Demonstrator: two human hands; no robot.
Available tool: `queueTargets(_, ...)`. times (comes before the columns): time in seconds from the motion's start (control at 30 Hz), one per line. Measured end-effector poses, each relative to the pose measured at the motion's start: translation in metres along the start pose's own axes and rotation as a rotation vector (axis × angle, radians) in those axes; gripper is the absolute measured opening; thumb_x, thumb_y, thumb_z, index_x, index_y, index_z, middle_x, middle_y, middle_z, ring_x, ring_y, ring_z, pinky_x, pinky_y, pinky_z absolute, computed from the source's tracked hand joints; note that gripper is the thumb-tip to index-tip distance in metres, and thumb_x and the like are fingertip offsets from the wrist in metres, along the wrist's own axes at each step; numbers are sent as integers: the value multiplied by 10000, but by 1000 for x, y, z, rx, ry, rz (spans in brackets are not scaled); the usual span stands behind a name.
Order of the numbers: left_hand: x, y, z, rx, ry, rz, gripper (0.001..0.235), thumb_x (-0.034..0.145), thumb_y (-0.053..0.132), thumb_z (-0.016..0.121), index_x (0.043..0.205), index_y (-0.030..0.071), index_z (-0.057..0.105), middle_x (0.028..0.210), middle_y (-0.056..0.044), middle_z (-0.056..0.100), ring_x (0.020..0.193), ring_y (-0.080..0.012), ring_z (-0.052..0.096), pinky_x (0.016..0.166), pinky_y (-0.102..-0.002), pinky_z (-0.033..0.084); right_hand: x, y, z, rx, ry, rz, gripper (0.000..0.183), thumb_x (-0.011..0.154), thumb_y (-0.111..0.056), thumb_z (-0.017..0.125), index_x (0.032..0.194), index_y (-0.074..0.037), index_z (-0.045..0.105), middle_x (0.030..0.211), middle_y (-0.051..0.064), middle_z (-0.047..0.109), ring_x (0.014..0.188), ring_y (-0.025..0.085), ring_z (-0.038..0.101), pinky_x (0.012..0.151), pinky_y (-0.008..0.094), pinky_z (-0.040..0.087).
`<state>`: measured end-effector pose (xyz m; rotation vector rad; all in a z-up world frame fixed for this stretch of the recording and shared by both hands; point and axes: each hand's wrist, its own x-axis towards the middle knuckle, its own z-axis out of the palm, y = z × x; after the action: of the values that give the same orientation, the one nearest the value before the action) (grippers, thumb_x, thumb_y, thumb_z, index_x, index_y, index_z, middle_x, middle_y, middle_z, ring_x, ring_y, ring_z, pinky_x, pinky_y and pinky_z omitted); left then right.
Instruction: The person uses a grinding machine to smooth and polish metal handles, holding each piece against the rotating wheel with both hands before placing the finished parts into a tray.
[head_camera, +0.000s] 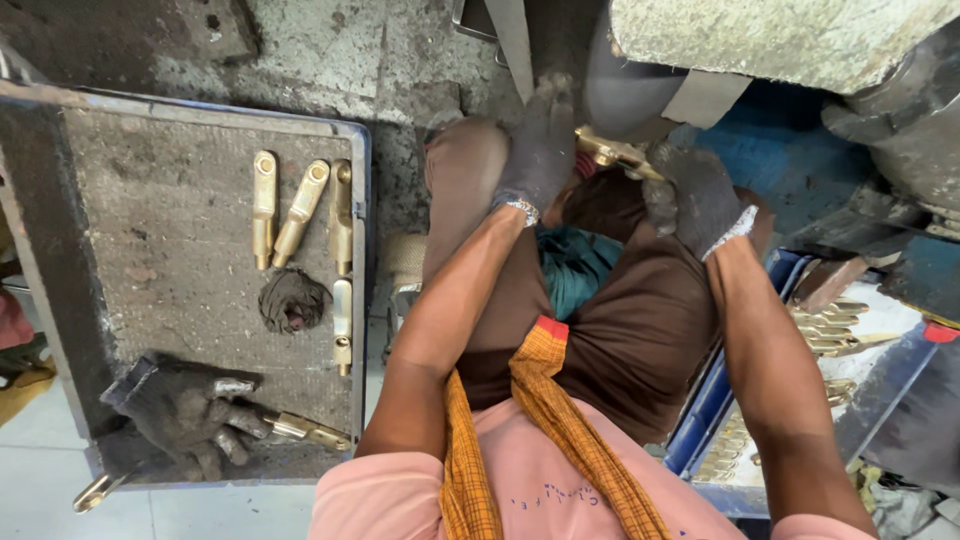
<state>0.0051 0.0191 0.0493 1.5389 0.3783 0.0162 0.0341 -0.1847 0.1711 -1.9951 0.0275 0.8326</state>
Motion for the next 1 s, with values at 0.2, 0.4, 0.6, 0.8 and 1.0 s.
queueTargets(0.2,4,-25,-11,742,-97,235,246,1033,121,512,1234,13,603,1305,-262,578,1262,-438,540,1118,-498,437,3,-6,9,315,-81,160,264,1043,-235,481,892,-68,620,613,12,482,450,109,409,373,277,301)
queueTargets(0.4,7,-11,-23,743,209,655,415,875,104,539,1257,-60,540,1292,-312,545,1215,-475,529,1078,-492,459,5,-13,17,524,-104,279,288,1035,-289,517,864,-75,605,585,-30,449,430,85,378,381,264,294)
queueTargets(0.6,-64,70,-73,171,-100,144,394,1000,142,551,1362,-14,553,1386,-255,592,1324,-367,554,1122,-420,451,-78,16,43,313,-85,-332,237,1048,-265,625,1095,-35,595,902,41,586,756,130,587,631,289,534)
queueTargets(0.8,-116,122,-76,73,-271,60,480,958,169,583,1414,24,533,1320,-161,682,1262,-253,660,1047,-332,536,-88,31,34,-402,294,-803,454,811,-72,846,1198,-7,619,1191,178,648,1106,350,654,961,431,545)
queueTargets(1.0,-51,88,-49,147,-78,359,355,1030,171,609,1346,9,607,1350,-170,696,1295,-289,667,1112,-368,504,-17,35,26,-234,357,-826,326,887,-5,786,1181,-25,647,1191,155,668,1098,320,676,970,404,560)
